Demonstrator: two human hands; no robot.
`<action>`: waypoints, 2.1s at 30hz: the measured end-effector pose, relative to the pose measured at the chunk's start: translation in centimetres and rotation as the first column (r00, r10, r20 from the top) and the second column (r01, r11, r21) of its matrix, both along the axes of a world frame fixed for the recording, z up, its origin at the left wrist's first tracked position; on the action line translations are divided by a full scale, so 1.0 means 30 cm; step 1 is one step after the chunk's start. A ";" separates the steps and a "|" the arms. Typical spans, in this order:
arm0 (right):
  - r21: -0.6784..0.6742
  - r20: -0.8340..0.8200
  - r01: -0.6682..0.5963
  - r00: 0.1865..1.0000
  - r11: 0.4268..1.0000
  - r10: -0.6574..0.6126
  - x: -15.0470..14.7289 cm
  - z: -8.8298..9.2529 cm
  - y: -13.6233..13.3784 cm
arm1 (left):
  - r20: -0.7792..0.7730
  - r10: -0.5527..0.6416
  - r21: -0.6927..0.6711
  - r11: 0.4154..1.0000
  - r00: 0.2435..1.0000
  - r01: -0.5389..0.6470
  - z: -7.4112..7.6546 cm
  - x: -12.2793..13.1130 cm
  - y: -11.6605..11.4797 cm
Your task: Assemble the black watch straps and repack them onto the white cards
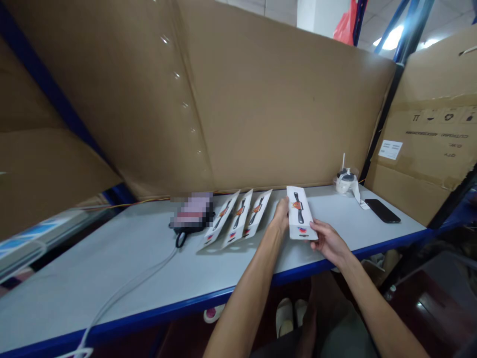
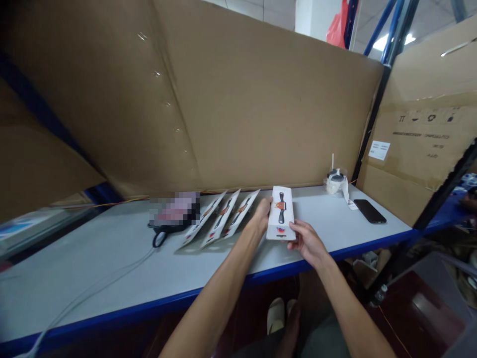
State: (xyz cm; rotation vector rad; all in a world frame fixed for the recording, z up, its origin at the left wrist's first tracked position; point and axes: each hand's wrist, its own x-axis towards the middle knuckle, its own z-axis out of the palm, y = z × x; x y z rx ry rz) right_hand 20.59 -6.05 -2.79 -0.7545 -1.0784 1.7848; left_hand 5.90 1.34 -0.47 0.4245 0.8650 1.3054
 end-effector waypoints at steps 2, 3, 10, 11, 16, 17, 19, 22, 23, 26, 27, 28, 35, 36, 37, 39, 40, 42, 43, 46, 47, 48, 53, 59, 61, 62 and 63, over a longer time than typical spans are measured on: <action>0.032 0.063 -0.008 0.998 0.999 0.006 0.012 0.019 0.025 | -0.216 0.067 0.056 0.997 0.974 -0.056 -0.017 0.010 0.008; 0.056 0.090 -0.003 0.996 0.998 -0.002 0.016 0.026 0.035 | -0.301 0.109 0.089 0.992 0.947 -0.086 -0.021 0.013 0.010; 0.133 0.349 0.015 0.935 0.991 -0.061 0.041 0.011 0.076 | -0.863 0.448 0.452 0.891 0.232 -0.040 -0.013 0.005 0.008; 0.137 0.378 0.014 0.924 0.990 -0.066 0.038 0.008 0.083 | -0.888 0.429 0.437 0.899 0.162 0.014 -0.014 0.009 0.002; 0.167 0.502 -0.073 0.864 0.983 -0.021 -0.020 0.027 0.130 | -0.887 0.453 0.436 0.886 -0.091 0.157 -0.011 0.044 -0.033; 0.167 0.523 -0.115 0.852 0.979 0.011 -0.038 0.035 0.141 | -0.870 0.478 0.457 0.874 -0.121 0.166 -0.002 0.045 -0.035; 0.148 0.572 -0.222 0.814 0.964 0.100 -0.074 0.048 0.165 | -0.842 0.517 0.486 0.851 -0.157 0.198 0.032 0.026 -0.032; 0.112 0.663 -0.361 0.721 0.926 0.201 -0.122 0.060 0.209 | -0.833 0.511 0.468 0.856 -0.213 0.222 0.113 -0.067 -0.021; 0.119 0.689 -0.378 0.697 0.918 0.198 -0.136 0.062 0.227 | -0.839 0.488 0.447 0.871 -0.243 0.204 0.143 -0.115 -0.020; 0.185 0.729 -0.363 0.674 0.913 0.120 -0.173 0.068 0.294 | -0.874 0.321 0.288 0.947 -0.364 0.144 0.214 -0.281 -0.027; 0.203 0.739 -0.359 0.667 0.911 0.098 -0.186 0.070 0.318 | -0.873 0.228 0.208 0.974 -0.430 0.094 0.226 -0.335 -0.033; 0.213 0.752 -0.362 0.654 0.908 0.085 -0.199 0.070 0.341 | -0.854 0.138 0.128 0.990 -0.502 0.054 0.230 -0.385 -0.039; 0.327 0.734 -0.313 0.678 0.891 -0.031 -0.296 0.035 0.433 | -0.732 -0.202 -0.185 0.978 -0.650 -0.095 0.114 -0.576 -0.033; 0.345 0.715 -0.297 0.698 0.890 -0.044 -0.305 0.025 0.434 | -0.722 -0.209 -0.195 0.976 -0.659 -0.097 0.094 -0.592 -0.025; 0.359 0.698 -0.290 0.715 0.887 -0.048 -0.310 0.017 0.434 | -0.714 -0.209 -0.197 0.976 -0.669 -0.095 0.078 -0.607 -0.017; 0.367 0.676 -0.298 0.736 0.881 -0.033 -0.314 0.003 0.431 | -0.713 -0.192 -0.191 0.979 -0.674 -0.077 0.056 -0.632 -0.004; 0.363 0.668 -0.307 0.744 0.880 -0.016 -0.314 -0.002 0.430 | -0.725 -0.188 -0.193 0.979 -0.663 -0.066 0.051 -0.639 0.002; 0.345 0.655 -0.328 0.755 0.879 0.025 -0.309 -0.007 0.431 | -0.761 -0.202 -0.228 0.973 -0.616 -0.037 0.051 -0.635 0.011; 0.338 0.653 -0.338 0.757 0.878 0.040 -0.307 -0.008 0.433 | -0.779 -0.218 -0.254 0.967 -0.588 -0.022 0.053 -0.623 0.015; 0.342 0.663 -0.335 0.748 0.878 0.028 -0.294 -0.008 0.442 | -0.824 -0.247 -0.293 0.956 -0.510 0.010 0.052 -0.555 0.032; 0.354 0.672 -0.322 0.741 0.878 0.001 -0.288 -0.007 0.448 | -0.840 -0.245 -0.283 0.959 -0.484 0.005 0.047 -0.528 0.039; 0.374 0.683 -0.305 0.729 0.876 -0.038 -0.280 -0.006 0.456 | -0.860 -0.237 -0.262 0.965 -0.452 -0.009 0.039 -0.500 0.046; 0.530 0.770 -0.248 0.540 0.811 -0.338 -0.196 0.012 0.540 | -0.996 -0.085 -0.085 0.996 0.042 -0.014 0.007 -0.411 0.052; 0.500 0.856 -0.284 0.304 0.818 -0.418 0.010 0.073 0.662 | -0.631 -0.125 0.101 0.965 0.765 0.241 0.032 -0.408 -0.014; 0.501 0.865 -0.275 0.203 0.821 -0.460 0.068 0.092 0.681 | -0.625 -0.151 0.142 0.943 0.766 0.302 0.025 -0.401 -0.013; 0.503 0.864 -0.269 0.154 0.821 -0.479 0.089 0.099 0.685 | -0.655 -0.126 0.159 0.941 0.745 0.299 0.016 -0.394 -0.006; 0.504 0.863 -0.265 0.109 0.822 -0.494 0.104 0.104 0.686 | -0.707 -0.066 0.177 0.947 0.704 0.267 0.005 -0.385 0.005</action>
